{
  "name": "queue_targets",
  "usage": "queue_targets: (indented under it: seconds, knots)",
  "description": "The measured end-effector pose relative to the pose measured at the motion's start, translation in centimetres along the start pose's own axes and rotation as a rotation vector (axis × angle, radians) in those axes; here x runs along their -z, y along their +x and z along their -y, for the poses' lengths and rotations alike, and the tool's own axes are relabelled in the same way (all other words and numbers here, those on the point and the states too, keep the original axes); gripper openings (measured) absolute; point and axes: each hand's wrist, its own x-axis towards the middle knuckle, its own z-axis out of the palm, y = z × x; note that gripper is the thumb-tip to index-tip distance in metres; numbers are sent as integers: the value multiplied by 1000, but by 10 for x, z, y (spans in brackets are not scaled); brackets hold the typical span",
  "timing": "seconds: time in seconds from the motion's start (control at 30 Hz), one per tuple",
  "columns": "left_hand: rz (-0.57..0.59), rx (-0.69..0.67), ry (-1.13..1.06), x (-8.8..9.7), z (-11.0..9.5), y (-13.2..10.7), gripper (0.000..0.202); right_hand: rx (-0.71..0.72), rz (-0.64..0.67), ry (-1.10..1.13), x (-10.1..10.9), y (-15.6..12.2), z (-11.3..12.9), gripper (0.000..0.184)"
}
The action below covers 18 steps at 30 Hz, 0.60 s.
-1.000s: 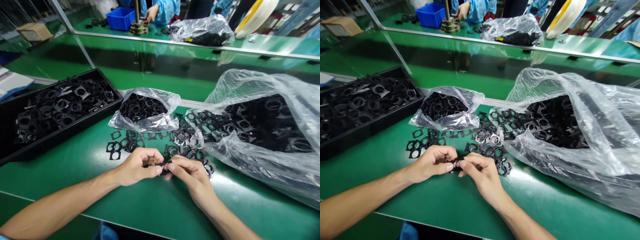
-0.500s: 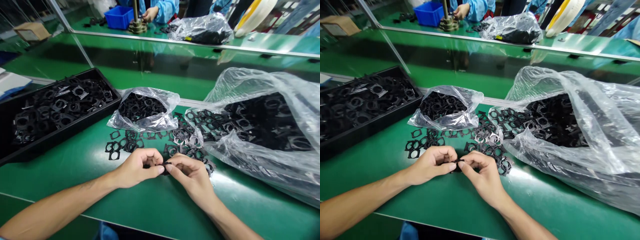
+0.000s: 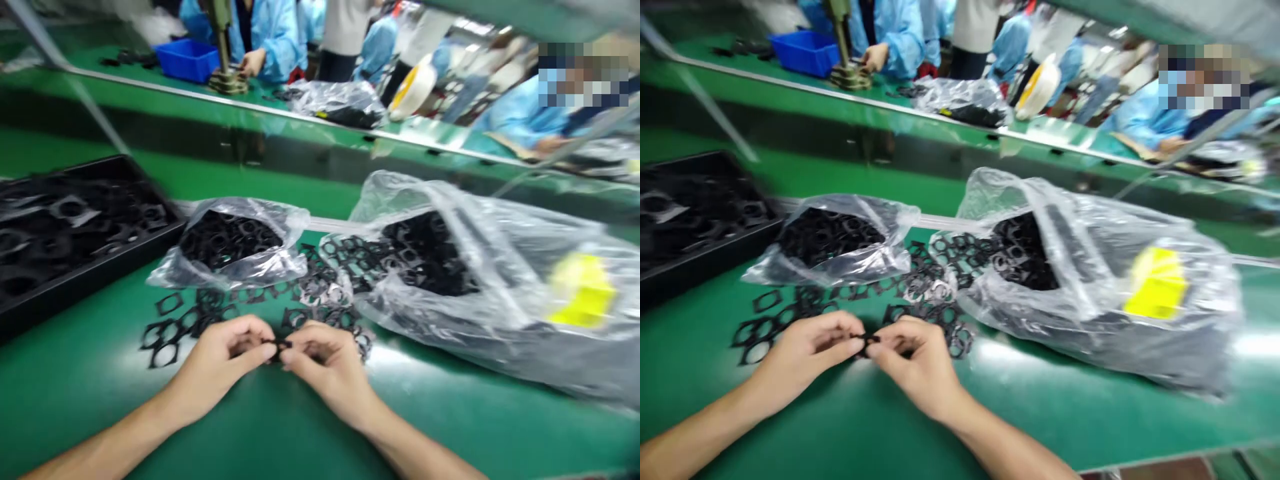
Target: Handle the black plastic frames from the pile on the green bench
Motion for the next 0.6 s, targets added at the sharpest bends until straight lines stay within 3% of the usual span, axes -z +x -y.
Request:
queue_targets:
  seconds: [0.13,0.33,0.4,0.6]
  knots:
    - [47,-110,124,-3,16,-3,19,94,-39,-90,-1,-6,-2,20]
    - [-36,-301,293,-8,24,-9,24,128,-8,-74,-4,-9,-6,11]
    - [-40,-298,321,-8,23,-10,24,186,-3,-144,-3,-9,-7,5]
    - [47,-201,221,-8,10,-6,27,545,-47,-510,1,-12,-7,17]
